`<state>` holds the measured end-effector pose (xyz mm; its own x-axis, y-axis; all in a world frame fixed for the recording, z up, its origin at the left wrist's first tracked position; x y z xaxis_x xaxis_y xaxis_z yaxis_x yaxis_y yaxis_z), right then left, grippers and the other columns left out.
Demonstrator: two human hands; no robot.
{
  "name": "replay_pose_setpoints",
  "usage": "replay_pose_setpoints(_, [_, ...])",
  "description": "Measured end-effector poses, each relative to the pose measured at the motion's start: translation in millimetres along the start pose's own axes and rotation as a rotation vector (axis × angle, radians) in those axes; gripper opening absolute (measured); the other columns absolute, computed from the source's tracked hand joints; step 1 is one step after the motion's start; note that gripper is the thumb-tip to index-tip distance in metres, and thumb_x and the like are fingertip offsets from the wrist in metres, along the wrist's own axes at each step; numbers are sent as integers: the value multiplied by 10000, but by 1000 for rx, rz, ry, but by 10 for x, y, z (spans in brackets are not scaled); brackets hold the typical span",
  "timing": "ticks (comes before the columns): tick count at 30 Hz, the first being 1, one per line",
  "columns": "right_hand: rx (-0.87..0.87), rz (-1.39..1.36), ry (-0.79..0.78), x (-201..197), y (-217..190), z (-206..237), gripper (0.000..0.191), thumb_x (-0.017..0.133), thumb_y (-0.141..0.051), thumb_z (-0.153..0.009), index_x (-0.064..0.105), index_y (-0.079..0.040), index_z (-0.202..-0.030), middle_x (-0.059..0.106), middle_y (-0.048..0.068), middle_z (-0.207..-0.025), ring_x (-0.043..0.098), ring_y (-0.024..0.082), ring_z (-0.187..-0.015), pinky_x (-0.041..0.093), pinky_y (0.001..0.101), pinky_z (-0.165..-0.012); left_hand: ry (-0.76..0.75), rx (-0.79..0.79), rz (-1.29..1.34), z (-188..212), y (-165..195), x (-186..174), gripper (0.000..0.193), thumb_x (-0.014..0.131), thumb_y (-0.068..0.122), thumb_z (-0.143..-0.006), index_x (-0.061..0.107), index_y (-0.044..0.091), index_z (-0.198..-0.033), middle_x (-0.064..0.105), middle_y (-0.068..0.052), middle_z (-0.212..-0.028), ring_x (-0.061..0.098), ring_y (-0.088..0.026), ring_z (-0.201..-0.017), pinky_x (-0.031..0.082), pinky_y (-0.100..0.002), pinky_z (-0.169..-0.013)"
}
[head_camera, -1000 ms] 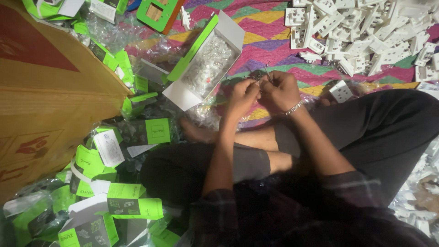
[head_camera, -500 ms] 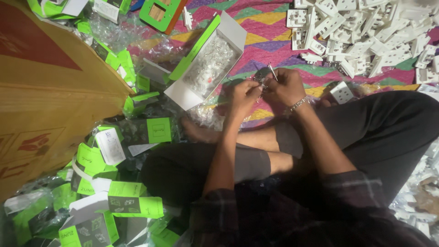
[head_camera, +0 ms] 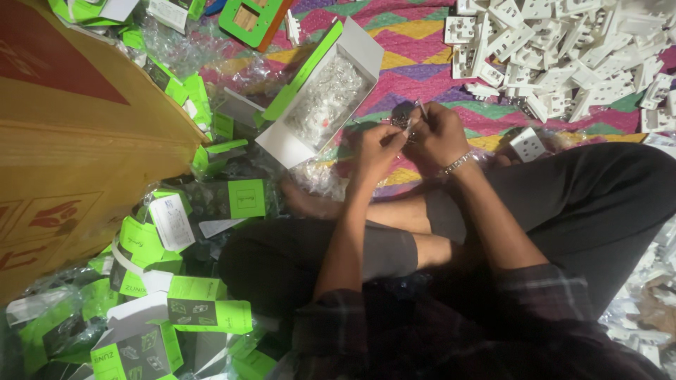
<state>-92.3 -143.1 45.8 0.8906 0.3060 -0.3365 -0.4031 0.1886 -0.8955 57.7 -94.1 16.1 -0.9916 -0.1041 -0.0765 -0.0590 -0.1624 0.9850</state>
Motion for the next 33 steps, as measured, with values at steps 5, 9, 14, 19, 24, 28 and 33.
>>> replay_pose_setpoints(5, [-178,-117,113,-114,31,-99,93,571,6,-1016,629,27,-1085,617,38,-853,553,89,-730,463,273,-644,52,49,-247,25,144,-37,136,728,142,-894,751,23,-956,771,-116,-838,743,-166,-734,568,-308,-689])
replay_pose_setpoints(9, [-296,-21,253,-218,96,-85,153,496,53,-997,602,37,-1106,634,67,-898,576,100,-744,484,264,-666,148,115,-291,37,429,-152,127,704,147,-928,735,42,-991,763,-138,-857,751,-225,-741,568,-337,-697])
replay_pose_setpoints(14, [-295,-265,491,-377,164,-38,98,520,15,-1076,607,22,-1119,631,84,-994,570,149,-852,482,320,-752,304,267,-523,107,717,-462,128,697,179,-903,727,94,-994,759,-122,-842,744,-274,-699,568,-387,-641])
replay_pose_setpoints(19, [-941,380,-388,811,-701,664,241,636,-118,-860,683,-70,-1092,729,110,-1058,684,301,-971,539,417,-826,164,403,-961,-87,612,-1118,192,702,243,-978,679,85,-1086,707,-151,-982,690,-356,-947,542,-469,-880])
replay_pose_setpoints(24, [-846,362,-466,654,-1378,1150,412,730,-171,-820,673,-56,-1211,610,165,-1402,640,343,-1210,557,408,-922,154,425,-1026,-389,484,-1423,384,717,167,-854,668,54,-1217,691,-186,-1082,657,-390,-1016,519,-498,-871])
replay_pose_setpoints(28, [-391,610,-579,249,-1209,988,454,725,-295,-864,683,-226,-1310,624,20,-1408,709,268,-1064,586,365,-860,176,270,-986,-485,397,-1309,382,759,114,-774,720,42,-1146,686,-209,-997,644,-408,-961,492,-529,-779])
replay_pose_setpoints(33, [-432,274,-389,114,-1155,777,381,670,-239,-908,659,-129,-1272,669,101,-1334,776,284,-917,629,368,-744,208,236,-1066,-537,483,-1321,46,723,52,-803,737,59,-846,699,-183,-886,683,-371,-887,511,-502,-770])
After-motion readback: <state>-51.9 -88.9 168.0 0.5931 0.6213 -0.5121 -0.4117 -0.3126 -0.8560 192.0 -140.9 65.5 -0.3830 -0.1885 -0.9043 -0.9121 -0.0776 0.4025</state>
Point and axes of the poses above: each hand's wrist, its own z-axis away from the middle knuckle, its own x-axis out of the palm, y = z × x, the point moved 9 cm from there along -z, towards the middle knuckle
